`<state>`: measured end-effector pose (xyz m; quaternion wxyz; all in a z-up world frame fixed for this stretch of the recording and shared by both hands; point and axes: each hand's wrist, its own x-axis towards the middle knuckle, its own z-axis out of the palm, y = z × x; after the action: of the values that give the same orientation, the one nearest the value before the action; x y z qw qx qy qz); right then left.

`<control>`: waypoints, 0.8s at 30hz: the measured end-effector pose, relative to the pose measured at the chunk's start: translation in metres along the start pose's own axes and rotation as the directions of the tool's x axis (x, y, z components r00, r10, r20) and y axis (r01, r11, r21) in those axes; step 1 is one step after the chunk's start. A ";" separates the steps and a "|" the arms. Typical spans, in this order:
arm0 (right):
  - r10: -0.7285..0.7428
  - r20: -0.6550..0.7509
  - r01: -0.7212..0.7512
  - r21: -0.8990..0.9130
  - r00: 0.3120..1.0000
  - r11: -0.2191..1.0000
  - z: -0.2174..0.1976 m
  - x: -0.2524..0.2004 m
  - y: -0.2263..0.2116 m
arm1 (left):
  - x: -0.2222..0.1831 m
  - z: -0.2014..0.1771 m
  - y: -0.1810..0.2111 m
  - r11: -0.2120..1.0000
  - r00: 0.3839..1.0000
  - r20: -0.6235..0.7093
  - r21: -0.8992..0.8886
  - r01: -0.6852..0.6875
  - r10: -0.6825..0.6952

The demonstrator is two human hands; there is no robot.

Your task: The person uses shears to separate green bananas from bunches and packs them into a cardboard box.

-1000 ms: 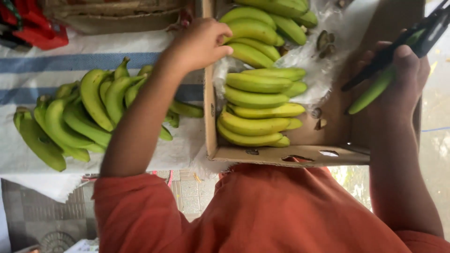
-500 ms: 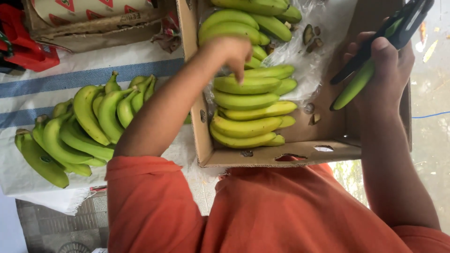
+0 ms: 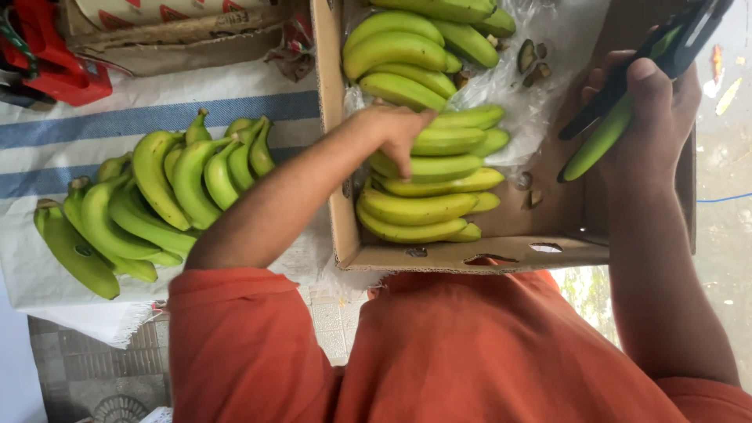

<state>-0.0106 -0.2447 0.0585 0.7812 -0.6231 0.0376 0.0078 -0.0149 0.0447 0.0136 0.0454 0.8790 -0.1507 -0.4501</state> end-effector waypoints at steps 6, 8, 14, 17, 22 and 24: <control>-0.080 0.060 0.080 0.006 0.995 0.997 -0.006 0.007 0.013 | -0.041 -0.009 0.040 0.992 0.993 -0.102 -0.100 -0.076 0.065; -0.069 0.052 0.070 -0.017 0.996 0.997 -0.005 0.007 0.012 | -0.040 -0.002 0.051 0.989 0.992 -0.102 -0.123 -0.084 0.072; -0.051 0.041 0.051 0.002 0.998 0.999 0.000 0.007 0.011 | -0.009 0.014 0.040 0.995 0.960 -0.259 0.045 -0.093 0.102; -0.078 0.065 0.079 -0.014 0.995 0.997 0.001 0.006 0.012 | -0.002 0.006 0.020 0.983 0.986 -0.136 -0.145 -0.114 0.095; -0.052 0.062 0.060 -0.134 0.997 0.989 0.006 0.000 0.007 | 0.028 0.000 -0.004 0.969 0.995 0.033 -0.230 -0.089 0.099; -0.060 0.086 0.072 -0.147 0.994 0.986 0.006 0.000 0.007 | 0.031 -0.023 -0.018 0.967 0.995 -0.021 -0.237 -0.096 0.094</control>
<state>-0.0107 -0.2374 0.0535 0.7328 -0.6802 -0.0156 0.0102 0.0242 0.0510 -0.0009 0.1724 0.8610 -0.1376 -0.4582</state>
